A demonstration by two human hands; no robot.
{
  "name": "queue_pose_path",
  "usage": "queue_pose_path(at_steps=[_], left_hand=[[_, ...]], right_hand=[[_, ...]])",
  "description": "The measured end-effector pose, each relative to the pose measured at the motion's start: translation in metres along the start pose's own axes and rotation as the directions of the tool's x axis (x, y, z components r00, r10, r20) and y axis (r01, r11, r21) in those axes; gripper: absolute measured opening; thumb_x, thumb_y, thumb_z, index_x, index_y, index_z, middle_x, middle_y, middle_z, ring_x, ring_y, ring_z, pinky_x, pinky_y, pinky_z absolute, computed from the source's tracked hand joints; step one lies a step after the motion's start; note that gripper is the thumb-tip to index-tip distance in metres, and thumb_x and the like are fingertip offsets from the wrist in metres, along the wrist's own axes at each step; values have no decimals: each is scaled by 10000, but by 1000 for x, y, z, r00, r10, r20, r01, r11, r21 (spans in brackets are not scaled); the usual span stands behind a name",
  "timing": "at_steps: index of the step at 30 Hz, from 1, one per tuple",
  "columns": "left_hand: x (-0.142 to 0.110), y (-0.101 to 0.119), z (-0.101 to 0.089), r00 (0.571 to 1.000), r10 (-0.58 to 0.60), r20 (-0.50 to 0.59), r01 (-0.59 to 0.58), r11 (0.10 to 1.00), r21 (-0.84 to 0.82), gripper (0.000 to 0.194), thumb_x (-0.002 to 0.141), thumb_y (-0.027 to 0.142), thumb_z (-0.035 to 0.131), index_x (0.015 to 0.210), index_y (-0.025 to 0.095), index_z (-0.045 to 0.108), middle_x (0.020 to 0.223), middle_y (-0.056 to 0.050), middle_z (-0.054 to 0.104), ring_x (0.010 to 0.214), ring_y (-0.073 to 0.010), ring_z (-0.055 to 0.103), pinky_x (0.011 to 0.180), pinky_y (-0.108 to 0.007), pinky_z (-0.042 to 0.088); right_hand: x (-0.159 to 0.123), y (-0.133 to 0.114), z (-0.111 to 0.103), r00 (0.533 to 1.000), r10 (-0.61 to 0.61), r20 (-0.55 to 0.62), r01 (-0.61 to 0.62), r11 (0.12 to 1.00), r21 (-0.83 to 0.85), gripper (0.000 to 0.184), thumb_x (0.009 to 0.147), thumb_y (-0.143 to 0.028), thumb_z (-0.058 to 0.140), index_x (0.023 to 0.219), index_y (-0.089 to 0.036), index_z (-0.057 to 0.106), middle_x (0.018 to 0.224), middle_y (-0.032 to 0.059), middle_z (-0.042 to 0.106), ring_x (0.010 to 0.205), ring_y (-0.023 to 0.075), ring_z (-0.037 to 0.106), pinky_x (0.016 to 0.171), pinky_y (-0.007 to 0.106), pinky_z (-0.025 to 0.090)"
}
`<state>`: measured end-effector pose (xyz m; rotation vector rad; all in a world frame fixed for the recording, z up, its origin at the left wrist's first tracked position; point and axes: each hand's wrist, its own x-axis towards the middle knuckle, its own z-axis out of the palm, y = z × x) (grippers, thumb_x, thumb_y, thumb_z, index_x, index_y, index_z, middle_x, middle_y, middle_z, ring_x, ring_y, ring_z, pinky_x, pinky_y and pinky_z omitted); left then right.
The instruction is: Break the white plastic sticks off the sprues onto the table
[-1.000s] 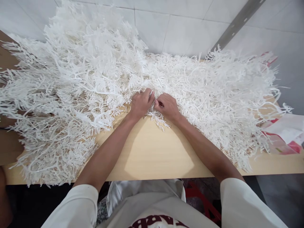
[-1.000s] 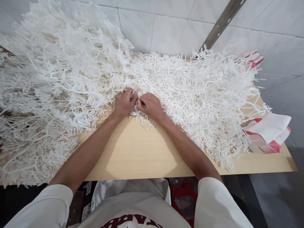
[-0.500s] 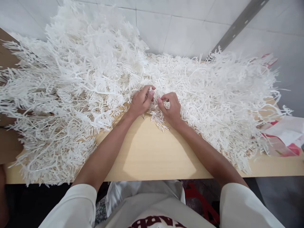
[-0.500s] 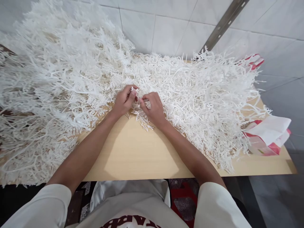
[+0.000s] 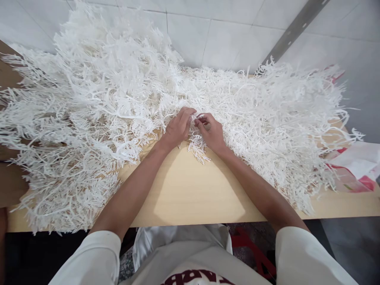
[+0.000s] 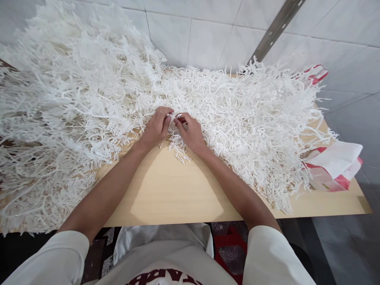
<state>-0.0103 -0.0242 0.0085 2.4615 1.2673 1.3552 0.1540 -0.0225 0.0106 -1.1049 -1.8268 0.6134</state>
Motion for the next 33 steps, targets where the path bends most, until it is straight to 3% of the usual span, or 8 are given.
queue_pose_path(at_steps=[5,9,15,20,23,28,33], left_hand=[[0,0,1,996,-53,-78,67,979,190,277,1017,360,362,1092,184,563,953,-63,659,890,-163,628,793,-291,478],[0,-3,2,995,7,-103,18,970,243,271,1011,346,374,1049,188,590,919,-65,667,889,-184,611,817,-327,459],[1,-1,-5,995,50,-86,-38,990,138,288,988,190,306,1131,187,555,955,-64,653,920,-190,593,846,-350,464],[-1,-2,-5,999,4,-48,0,996,91,324,900,123,360,1155,174,552,992,-73,656,955,-212,594,879,-378,469],[-1,-5,-1,999,1,-34,2,996,90,320,940,134,331,1171,180,548,1010,-73,666,964,-199,609,902,-376,472],[0,-6,-1,996,-56,-65,59,997,54,339,1018,224,253,1211,192,529,1085,-79,674,1030,-165,627,942,-341,489],[-1,-4,-3,983,-145,-111,154,985,81,317,1018,259,285,1211,197,529,1124,-86,666,1050,-162,627,910,-311,506]], right_hand=[[-1,-3,-4,995,87,-47,-73,965,251,337,904,-547,550,1096,-274,502,765,-39,623,723,126,632,685,289,498],[-2,-3,-5,994,77,-77,-50,951,304,376,928,-564,496,1201,-311,443,779,-35,571,752,133,637,737,321,532],[-2,0,-3,987,62,-151,-14,954,299,364,943,-574,456,1225,-344,438,873,-16,574,840,136,640,795,342,557],[-1,-2,-4,986,43,-160,5,957,290,335,949,-543,467,1214,-338,456,888,-13,588,865,138,631,775,330,550],[-1,-4,-5,986,47,-159,-10,973,229,355,938,-531,498,1219,-315,471,935,-1,626,890,142,628,800,330,535],[-1,-6,-4,995,79,-58,-70,988,141,398,912,-560,523,1203,-290,496,950,6,667,851,145,638,778,328,533],[-1,-6,-4,999,12,-47,-8,996,88,566,831,-575,636,1276,-287,438,1042,26,662,890,166,657,796,354,543]])
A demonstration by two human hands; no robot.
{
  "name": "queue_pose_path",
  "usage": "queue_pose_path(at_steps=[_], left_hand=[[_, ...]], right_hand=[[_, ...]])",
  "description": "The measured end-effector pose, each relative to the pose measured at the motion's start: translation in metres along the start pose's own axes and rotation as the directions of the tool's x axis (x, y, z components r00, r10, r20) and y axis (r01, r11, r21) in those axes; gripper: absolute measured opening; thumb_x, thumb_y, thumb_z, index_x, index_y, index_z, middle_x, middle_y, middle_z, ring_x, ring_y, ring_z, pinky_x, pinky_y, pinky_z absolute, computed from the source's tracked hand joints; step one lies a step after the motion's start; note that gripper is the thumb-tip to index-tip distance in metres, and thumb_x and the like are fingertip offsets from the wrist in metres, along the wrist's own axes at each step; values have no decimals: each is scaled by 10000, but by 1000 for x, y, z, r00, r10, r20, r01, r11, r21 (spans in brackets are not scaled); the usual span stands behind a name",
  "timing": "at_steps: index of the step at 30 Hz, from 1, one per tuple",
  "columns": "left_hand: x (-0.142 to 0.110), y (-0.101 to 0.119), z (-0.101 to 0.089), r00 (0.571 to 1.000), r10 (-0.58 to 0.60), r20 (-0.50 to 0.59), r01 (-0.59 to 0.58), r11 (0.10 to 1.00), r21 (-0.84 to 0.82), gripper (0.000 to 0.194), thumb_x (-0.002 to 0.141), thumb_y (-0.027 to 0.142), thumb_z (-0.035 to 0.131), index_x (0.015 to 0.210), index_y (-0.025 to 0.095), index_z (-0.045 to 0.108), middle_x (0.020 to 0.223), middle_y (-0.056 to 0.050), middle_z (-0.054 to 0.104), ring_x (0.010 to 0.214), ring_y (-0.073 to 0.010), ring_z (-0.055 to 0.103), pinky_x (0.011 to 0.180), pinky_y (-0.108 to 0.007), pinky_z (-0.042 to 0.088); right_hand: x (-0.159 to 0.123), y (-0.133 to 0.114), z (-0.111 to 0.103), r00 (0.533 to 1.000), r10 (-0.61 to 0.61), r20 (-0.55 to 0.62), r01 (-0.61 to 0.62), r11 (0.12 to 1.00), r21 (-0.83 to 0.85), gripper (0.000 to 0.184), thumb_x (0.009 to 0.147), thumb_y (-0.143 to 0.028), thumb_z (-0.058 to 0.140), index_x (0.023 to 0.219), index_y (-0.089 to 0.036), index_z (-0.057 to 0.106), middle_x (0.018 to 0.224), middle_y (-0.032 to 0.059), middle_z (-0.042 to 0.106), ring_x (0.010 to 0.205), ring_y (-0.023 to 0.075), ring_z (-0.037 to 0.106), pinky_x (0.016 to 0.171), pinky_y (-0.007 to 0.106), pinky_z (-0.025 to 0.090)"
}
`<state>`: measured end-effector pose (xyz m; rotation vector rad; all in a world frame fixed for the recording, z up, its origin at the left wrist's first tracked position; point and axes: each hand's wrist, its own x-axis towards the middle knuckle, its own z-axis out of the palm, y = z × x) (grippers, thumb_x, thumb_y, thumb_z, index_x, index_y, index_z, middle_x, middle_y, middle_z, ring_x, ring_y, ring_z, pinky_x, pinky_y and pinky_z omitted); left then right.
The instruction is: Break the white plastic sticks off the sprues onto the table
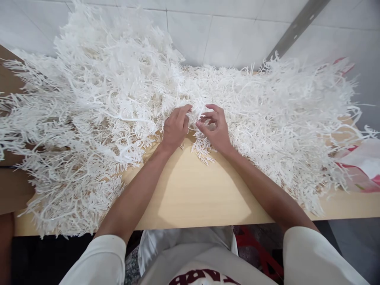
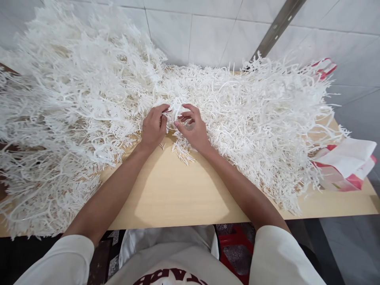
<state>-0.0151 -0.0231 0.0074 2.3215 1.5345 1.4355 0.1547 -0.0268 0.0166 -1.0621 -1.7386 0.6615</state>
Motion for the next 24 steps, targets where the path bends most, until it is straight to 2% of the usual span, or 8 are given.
queue_pose_path(at_steps=[4,8,13,15,17,19,24], left_hand=[[0,4,-3,999,30,34,-27,997,-72,251,966,181,341,1130,198,530,1055,-78,655,980,-159,625,871,-307,511],[-1,5,-2,988,121,96,-110,987,-115,231,911,186,425,1119,176,523,988,-76,649,915,-160,624,833,-303,512],[-2,3,1,996,43,80,-30,988,-152,228,969,277,414,1159,182,498,937,-51,657,833,-130,629,791,-278,503],[-1,3,0,998,4,64,7,986,-168,207,981,316,415,1127,191,492,921,-43,651,801,-127,622,764,-277,502],[-1,3,-1,997,-2,72,14,986,-169,200,995,349,393,1089,202,489,905,-39,642,775,-126,612,741,-279,499],[-2,3,-2,996,8,91,8,984,-177,217,1009,373,353,1062,211,486,899,-41,636,766,-127,606,737,-284,497],[-3,2,-4,990,1,139,33,970,-241,244,1016,391,306,1094,233,474,900,-40,628,777,-142,611,745,-307,496]], right_hand=[[1,6,1,1000,2,4,-2,1000,-23,496,863,-555,598,1254,-283,459,972,12,641,843,155,638,787,345,542],[1,11,1,993,-21,-113,21,1000,-2,433,916,-530,519,1261,-280,445,947,8,596,816,140,598,750,326,530],[-3,4,-4,951,-102,-291,69,990,-123,299,931,-469,514,1151,-266,531,931,21,560,852,158,568,793,363,508],[-5,0,-4,956,-180,-231,143,975,-168,222,946,-423,495,1075,-259,571,892,19,568,795,151,564,756,354,507],[-7,-2,-3,960,-270,-73,250,947,-201,184,953,-378,492,1028,-252,603,875,22,605,776,148,582,728,337,511],[-7,-3,-1,952,-302,45,304,922,-239,184,945,-371,519,1029,-245,624,873,29,645,801,154,609,738,327,521],[-4,1,4,969,-243,47,245,918,-313,222,930,-406,545,1018,-229,647,842,32,698,790,160,632,762,316,532]])
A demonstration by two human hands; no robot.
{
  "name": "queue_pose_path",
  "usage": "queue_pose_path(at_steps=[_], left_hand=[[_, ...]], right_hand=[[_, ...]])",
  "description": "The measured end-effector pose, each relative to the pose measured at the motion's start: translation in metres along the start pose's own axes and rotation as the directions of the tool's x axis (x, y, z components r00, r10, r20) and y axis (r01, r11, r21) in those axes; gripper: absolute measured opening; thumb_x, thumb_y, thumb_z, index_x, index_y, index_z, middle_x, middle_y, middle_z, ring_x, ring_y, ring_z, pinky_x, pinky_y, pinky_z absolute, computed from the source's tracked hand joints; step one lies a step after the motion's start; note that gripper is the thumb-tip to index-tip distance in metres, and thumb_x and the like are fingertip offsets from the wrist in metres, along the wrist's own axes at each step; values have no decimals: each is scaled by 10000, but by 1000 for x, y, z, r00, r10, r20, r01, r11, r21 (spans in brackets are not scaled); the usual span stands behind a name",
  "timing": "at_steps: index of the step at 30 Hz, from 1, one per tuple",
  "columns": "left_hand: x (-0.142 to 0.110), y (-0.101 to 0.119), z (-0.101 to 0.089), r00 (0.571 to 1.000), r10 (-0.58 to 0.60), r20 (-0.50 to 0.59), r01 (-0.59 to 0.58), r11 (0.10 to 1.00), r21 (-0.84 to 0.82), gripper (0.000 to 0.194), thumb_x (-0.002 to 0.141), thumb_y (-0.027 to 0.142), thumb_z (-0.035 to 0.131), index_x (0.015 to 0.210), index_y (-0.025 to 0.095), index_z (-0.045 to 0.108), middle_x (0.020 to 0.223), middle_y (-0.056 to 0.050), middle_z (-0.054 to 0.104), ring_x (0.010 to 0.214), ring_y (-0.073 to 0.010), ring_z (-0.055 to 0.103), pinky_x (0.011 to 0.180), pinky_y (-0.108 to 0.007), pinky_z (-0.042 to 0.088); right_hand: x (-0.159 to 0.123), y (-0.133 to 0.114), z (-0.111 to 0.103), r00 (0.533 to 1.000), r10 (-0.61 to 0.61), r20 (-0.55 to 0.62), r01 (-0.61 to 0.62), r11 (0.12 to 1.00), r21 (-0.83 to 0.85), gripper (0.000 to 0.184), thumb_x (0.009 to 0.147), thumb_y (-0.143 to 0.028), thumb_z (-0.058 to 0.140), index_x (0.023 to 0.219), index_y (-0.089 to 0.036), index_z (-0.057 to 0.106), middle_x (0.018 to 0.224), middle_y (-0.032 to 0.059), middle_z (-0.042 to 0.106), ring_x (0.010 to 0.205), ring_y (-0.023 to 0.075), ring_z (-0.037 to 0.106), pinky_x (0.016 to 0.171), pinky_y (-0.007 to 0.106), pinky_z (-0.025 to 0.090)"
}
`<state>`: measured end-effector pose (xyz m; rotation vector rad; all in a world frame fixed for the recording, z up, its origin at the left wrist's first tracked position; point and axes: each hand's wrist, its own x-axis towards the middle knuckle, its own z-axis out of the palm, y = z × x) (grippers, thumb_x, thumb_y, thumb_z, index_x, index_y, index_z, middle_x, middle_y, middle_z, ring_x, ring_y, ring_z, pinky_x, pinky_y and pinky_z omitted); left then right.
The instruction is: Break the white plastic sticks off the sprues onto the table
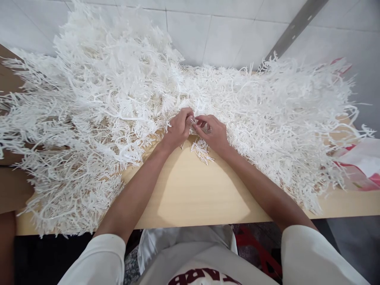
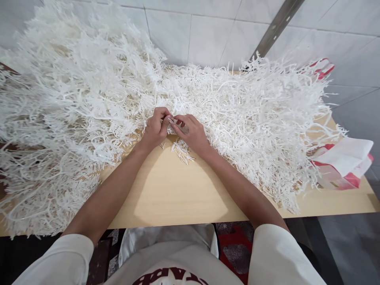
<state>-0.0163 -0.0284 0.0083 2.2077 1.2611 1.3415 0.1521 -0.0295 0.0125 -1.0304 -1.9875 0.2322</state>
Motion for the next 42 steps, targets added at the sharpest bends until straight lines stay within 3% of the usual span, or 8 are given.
queue_pose_path(at_steps=[6,13,16,19,22,27,32,42], left_hand=[[-1,1,-2,998,61,15,-60,998,-32,242,953,192,367,1183,215,438,1030,-62,634,922,-143,626,823,-300,501],[5,3,1,988,142,53,-149,976,161,157,878,107,395,898,202,518,859,-57,608,807,-177,571,719,-323,472],[6,4,2,987,152,57,-159,973,169,201,907,123,360,905,197,547,870,-57,622,836,-176,584,778,-330,486],[5,3,3,980,177,88,-189,970,155,194,946,258,403,983,187,580,948,-73,640,905,-187,601,841,-351,494],[4,-1,6,973,202,112,-220,958,185,224,928,357,485,1006,186,607,1064,-93,633,981,-204,601,871,-365,492],[5,-2,8,960,250,125,-278,902,330,194,941,284,482,882,177,632,994,-81,635,868,-173,594,758,-319,473],[4,0,7,971,214,110,-240,882,406,217,959,214,425,858,173,613,919,-59,628,807,-154,575,703,-294,438],[1,0,10,954,272,124,-296,799,524,222,955,169,400,824,163,580,859,-53,636,804,-165,601,690,-303,403]], right_hand=[[1,2,-1,999,-19,-32,19,1000,23,127,887,-264,555,957,-224,653,848,18,701,732,137,618,708,291,523],[-3,-2,-5,997,-5,-71,10,997,70,160,792,-182,524,928,-234,589,754,-18,605,635,116,544,627,281,490],[-6,-2,-4,988,20,-152,-5,995,98,169,844,-224,505,1004,-249,556,756,-31,566,618,107,531,621,285,488],[-7,0,-3,970,147,-193,-109,975,193,183,898,-296,511,1078,-265,515,810,-27,562,629,101,540,619,286,492],[-5,2,-3,961,220,-169,-167,945,280,226,927,-342,505,1142,-277,480,834,-25,552,644,98,543,625,284,496],[-3,3,-3,982,157,-105,-135,972,195,242,895,-269,496,1137,-269,491,759,-41,489,611,99,479,622,281,475],[-3,2,-1,997,58,-60,-53,996,75,258,819,-181,482,1063,-255,517,813,-29,550,612,93,483,629,272,461],[7,-2,-11,992,119,38,-123,982,146,209,665,-141,551,789,-243,416,558,-101,414,454,59,387,505,227,371]])
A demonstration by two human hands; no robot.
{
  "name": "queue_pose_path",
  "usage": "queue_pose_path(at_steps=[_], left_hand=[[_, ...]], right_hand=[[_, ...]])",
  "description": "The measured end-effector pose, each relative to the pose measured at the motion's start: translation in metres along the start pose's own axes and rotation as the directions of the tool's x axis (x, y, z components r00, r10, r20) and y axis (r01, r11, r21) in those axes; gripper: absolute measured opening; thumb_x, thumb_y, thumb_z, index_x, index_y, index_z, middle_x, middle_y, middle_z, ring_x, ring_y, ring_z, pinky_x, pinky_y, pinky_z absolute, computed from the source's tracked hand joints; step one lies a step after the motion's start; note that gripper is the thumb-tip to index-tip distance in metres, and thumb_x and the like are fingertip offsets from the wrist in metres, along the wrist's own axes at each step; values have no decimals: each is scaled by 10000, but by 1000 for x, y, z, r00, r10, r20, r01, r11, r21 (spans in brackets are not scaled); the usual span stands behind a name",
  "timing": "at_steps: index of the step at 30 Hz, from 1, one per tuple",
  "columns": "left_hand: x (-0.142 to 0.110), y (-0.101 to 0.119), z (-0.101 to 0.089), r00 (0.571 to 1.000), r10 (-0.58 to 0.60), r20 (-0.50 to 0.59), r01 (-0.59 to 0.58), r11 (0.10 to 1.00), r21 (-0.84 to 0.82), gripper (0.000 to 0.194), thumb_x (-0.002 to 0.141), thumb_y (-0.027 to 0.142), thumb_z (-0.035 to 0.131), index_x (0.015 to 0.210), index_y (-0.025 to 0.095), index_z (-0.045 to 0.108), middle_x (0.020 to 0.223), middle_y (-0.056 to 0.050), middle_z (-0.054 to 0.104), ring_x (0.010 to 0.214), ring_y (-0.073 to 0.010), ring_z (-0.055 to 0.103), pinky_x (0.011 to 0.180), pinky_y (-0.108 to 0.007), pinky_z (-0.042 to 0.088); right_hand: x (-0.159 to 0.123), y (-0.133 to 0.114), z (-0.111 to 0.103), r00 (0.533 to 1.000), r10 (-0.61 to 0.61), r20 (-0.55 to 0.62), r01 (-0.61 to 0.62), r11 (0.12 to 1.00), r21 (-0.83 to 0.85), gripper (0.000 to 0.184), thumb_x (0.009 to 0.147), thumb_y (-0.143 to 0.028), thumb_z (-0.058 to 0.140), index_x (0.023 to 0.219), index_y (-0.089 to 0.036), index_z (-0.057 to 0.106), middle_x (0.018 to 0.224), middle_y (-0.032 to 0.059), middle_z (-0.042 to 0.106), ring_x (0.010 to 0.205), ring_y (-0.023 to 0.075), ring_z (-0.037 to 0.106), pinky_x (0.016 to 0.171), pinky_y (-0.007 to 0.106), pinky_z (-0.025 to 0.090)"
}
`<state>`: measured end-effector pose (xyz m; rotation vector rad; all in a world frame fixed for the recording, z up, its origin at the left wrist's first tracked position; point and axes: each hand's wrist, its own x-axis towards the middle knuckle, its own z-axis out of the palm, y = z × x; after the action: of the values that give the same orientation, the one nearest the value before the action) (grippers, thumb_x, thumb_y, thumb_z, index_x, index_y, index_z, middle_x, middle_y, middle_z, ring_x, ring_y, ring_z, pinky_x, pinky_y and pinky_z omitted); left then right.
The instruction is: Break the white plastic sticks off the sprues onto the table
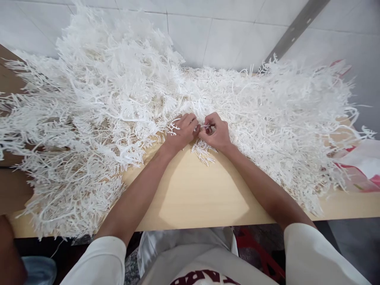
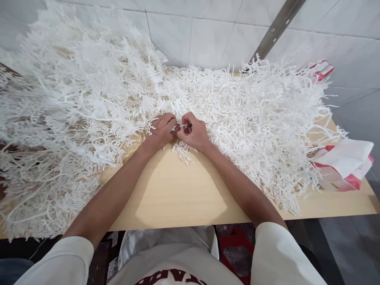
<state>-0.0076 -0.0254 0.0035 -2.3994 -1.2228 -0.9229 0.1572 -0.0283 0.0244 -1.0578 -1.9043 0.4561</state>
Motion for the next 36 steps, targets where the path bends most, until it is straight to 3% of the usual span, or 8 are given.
queue_pose_path(at_steps=[6,10,12,18,22,26,32,36], left_hand=[[-3,-1,3,1000,13,-26,-12,999,48,240,970,188,377,843,164,580,920,-83,653,819,-180,612,705,-320,414],[-2,-12,11,964,-232,-127,239,970,44,245,964,221,404,811,166,586,868,-82,642,768,-167,595,650,-295,415],[0,-14,11,946,-289,-149,293,956,-1,228,955,241,434,805,168,591,879,-76,645,774,-157,598,653,-278,437],[2,-6,2,984,-145,-105,127,979,-158,233,976,284,438,929,158,629,1054,-98,655,949,-159,643,777,-273,513],[0,-6,3,987,-110,-119,86,978,-191,238,977,308,458,956,157,641,1072,-105,657,963,-165,650,771,-284,523],[-1,-7,4,990,-89,-106,69,981,-180,244,983,286,443,944,159,648,1069,-112,656,956,-167,644,747,-294,524],[-1,-8,3,990,-61,-129,41,987,-156,227,975,258,455,925,165,656,1059,-103,665,943,-161,641,719,-285,520],[-1,-9,2,990,-41,-132,9,973,-230,211,970,279,483,982,191,675,1085,-91,657,993,-158,629,800,-299,523]], right_hand=[[3,-2,-1,999,9,33,-11,999,35,184,654,-150,551,722,-236,403,538,-97,403,453,56,355,491,222,348],[-4,0,-1,978,-153,139,150,988,31,180,627,-116,532,724,-230,432,582,-84,458,478,58,398,502,214,364],[-7,1,-1,964,-230,133,232,973,1,157,655,-105,529,746,-224,480,642,-62,522,525,68,450,548,223,403],[-1,3,0,990,-118,-82,117,993,-24,138,838,-162,502,921,-215,599,869,25,641,758,133,583,727,295,493],[2,4,2,999,-13,-35,14,1000,26,197,880,-381,599,1001,-229,571,851,-2,615,670,109,532,660,277,470],[3,6,5,1000,25,11,-24,999,-32,334,907,-532,542,790,-221,512,766,-11,549,661,108,490,653,275,433],[2,8,3,996,23,87,-16,997,-77,317,947,-517,467,828,-223,487,797,2,544,681,121,474,644,284,391],[0,7,1,994,1,109,11,993,-117,260,971,-422,418,807,-222,446,796,7,523,713,135,475,663,295,378]])
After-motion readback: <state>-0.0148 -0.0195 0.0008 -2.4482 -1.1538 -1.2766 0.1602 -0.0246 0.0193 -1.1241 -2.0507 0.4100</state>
